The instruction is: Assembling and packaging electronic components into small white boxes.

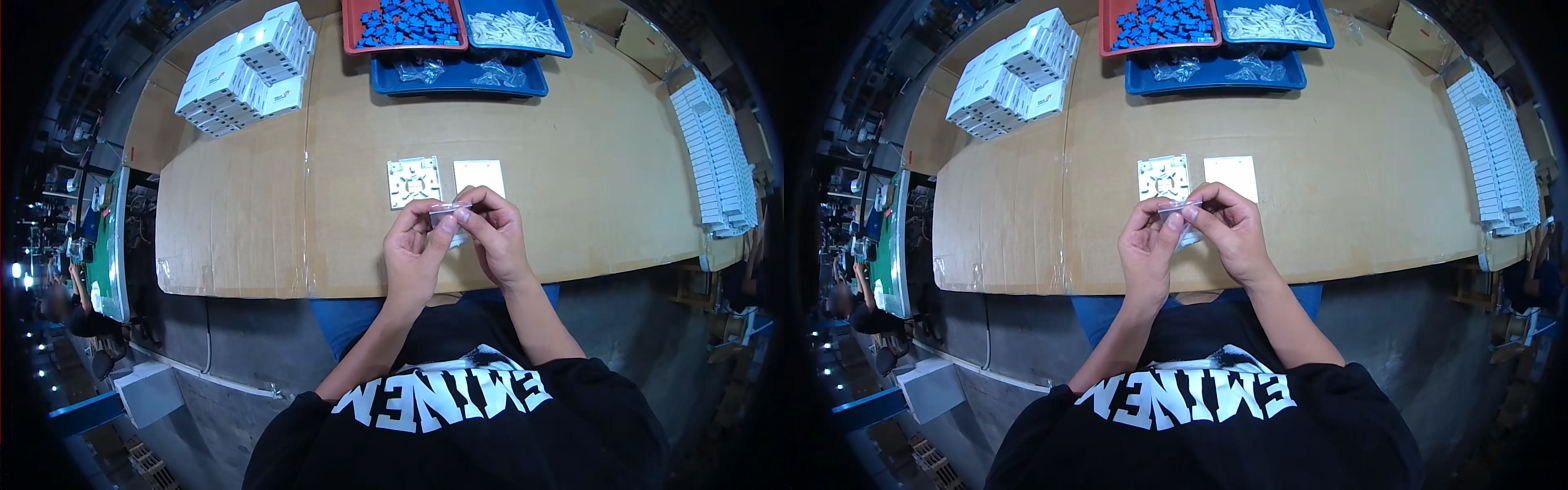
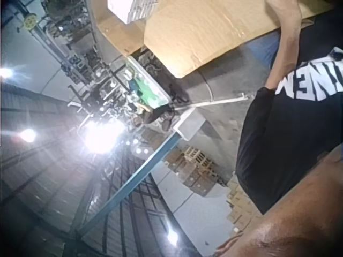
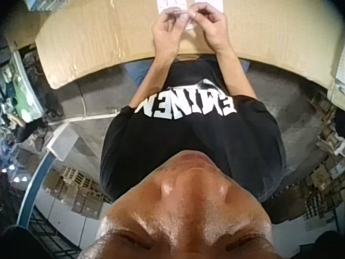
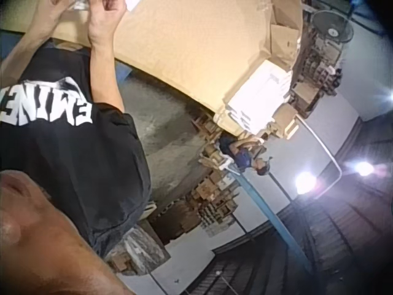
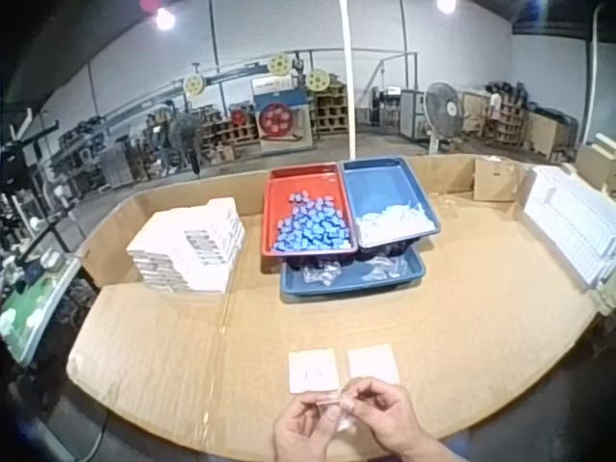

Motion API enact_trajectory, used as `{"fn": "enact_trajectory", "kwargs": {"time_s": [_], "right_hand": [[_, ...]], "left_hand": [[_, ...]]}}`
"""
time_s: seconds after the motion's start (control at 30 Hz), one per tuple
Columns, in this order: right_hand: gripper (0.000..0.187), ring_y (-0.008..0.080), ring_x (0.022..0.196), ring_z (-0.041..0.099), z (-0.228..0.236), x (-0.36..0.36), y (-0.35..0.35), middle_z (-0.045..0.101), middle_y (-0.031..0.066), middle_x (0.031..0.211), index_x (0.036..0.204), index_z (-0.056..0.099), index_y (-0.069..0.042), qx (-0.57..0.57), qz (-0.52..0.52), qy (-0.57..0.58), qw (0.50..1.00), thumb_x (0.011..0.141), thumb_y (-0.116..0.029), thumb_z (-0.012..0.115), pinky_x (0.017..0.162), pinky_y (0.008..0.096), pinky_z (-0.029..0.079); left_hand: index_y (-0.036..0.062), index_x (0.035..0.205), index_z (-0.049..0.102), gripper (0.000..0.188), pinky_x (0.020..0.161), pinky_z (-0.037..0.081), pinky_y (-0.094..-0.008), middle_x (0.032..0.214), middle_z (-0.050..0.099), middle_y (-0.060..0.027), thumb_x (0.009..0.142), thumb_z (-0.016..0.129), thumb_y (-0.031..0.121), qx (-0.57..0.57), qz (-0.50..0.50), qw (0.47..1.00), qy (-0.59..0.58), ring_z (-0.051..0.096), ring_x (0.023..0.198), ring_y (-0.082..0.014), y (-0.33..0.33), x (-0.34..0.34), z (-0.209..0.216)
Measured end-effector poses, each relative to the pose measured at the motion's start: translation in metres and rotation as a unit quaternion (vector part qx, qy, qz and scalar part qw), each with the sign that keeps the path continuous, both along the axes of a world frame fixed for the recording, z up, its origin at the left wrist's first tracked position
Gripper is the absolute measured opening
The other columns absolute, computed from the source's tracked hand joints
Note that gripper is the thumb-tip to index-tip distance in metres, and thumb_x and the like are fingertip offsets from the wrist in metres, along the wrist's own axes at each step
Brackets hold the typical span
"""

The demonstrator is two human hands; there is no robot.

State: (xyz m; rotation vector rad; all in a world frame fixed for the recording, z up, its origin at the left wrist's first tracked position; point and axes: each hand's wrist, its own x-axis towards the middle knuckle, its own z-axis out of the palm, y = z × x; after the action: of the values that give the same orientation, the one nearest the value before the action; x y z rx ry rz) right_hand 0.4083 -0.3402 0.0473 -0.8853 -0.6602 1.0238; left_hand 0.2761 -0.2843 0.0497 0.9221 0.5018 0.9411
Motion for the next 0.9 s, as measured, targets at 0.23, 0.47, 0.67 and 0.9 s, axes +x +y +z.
{"fn": "enact_trajectory", "kwargs": {"time_s": [0.23, 0.47, 0.67, 0.9], "right_hand": [[0.004, 0.0124, 0.088, 0.061, 0.005, 0.005, 0.000, 0.065, 0.0066, 0.095, 0.096, 0.065, -0.002, 0.004, 0.030, 0.013, 0.999, 0.098, -0.006, 0.066, 0.080, 0.0265, 0.048], [0.010, 0.0098, 0.093, 0.062, 0.000, 0.012, -0.004, 0.071, 0.0045, 0.096, 0.103, 0.072, 0.001, -0.027, 0.001, 0.073, 0.997, 0.100, -0.007, 0.067, 0.086, 0.0262, 0.047], [0.012, 0.0099, 0.094, 0.061, 0.001, 0.011, 0.000, 0.070, 0.0040, 0.100, 0.105, 0.072, 0.000, 0.011, -0.033, -0.015, 0.999, 0.102, -0.010, 0.066, 0.088, 0.0264, 0.047], [0.014, 0.0182, 0.109, 0.065, 0.004, 0.023, 0.001, 0.071, 0.0105, 0.112, 0.107, 0.071, 0.001, 0.058, 0.016, -0.125, 0.990, 0.104, -0.010, 0.064, 0.100, 0.0356, 0.050]], "left_hand": [[0.0042, 0.113, 0.065, 0.013, 0.093, 0.052, -0.0292, 0.107, 0.071, -0.0049, 0.104, 0.066, 0.013, -0.152, -0.096, 0.982, -0.055, 0.066, 0.101, -0.0108, 0.010, -0.009, 0.000], [0.0069, 0.110, 0.068, 0.017, 0.094, 0.051, -0.0304, 0.107, 0.073, -0.0032, 0.108, 0.061, 0.022, -0.159, -0.102, 0.981, -0.043, 0.067, 0.104, -0.0112, 0.012, -0.007, 0.002], [0.0052, 0.122, 0.064, 0.028, 0.089, 0.052, -0.0323, 0.109, 0.070, -0.0066, 0.110, 0.056, 0.029, -0.212, -0.086, 0.973, -0.041, 0.066, 0.101, -0.0139, 0.009, -0.003, 0.018], [0.0031, 0.122, 0.064, 0.028, 0.078, 0.051, -0.0306, 0.108, 0.069, -0.0068, 0.109, 0.057, 0.028, -0.230, -0.187, 0.955, -0.021, 0.063, 0.087, -0.0140, 0.016, -0.022, -0.015]]}}
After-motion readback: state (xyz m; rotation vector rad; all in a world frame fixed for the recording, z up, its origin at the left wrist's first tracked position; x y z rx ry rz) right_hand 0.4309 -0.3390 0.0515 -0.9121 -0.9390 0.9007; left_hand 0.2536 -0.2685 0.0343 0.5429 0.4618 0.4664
